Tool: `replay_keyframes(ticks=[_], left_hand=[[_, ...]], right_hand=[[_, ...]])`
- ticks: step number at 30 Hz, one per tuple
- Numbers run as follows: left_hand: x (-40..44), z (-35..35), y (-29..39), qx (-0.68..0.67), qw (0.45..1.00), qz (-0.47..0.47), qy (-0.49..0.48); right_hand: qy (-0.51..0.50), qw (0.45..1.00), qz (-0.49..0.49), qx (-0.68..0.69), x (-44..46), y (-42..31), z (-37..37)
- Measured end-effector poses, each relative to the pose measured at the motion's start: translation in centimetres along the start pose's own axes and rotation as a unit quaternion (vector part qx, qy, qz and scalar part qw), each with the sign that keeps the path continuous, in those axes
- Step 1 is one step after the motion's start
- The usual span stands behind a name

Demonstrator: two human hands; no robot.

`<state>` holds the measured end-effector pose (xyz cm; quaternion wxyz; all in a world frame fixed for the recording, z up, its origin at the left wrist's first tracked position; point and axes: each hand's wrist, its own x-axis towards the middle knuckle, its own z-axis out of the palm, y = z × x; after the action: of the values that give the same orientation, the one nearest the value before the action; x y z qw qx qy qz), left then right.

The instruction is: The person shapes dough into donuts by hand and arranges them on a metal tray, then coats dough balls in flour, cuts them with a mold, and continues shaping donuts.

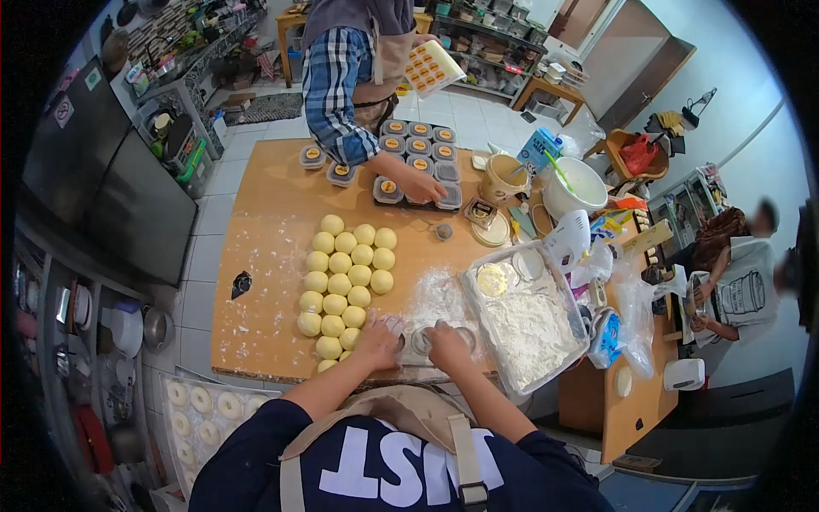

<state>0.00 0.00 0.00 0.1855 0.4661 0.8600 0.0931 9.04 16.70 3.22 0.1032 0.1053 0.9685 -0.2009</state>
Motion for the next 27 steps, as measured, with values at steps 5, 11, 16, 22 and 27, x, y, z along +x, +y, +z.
replay_keyframes(ticks=[5,11,16,22,27], left_hand=[[-0.2,0.3,-0.5,0.030,1.000,0.007,-0.003],[0.0,0.1,-0.5,0.008,1.000,0.007,0.006],[0.2,0.7,-0.3,0.005,1.000,0.001,0.000],[0.4,1.0,-0.5,0.020,1.000,0.005,-0.007],[0.1,-0.3,0.1,0.032,0.999,-0.002,-0.041]], right_hand=[[-0.016,1.000,-0.016,-0.015,0.0,-0.6,0.9],[-0.006,1.000,-0.007,-0.011,-0.1,-0.4,1.4],[0.002,1.000,-0.005,-0.018,-0.2,0.0,1.8],[0.038,0.999,0.000,0.039,0.3,1.4,0.6],[0.019,1.000,-0.013,0.013,0.0,0.9,-0.4]])
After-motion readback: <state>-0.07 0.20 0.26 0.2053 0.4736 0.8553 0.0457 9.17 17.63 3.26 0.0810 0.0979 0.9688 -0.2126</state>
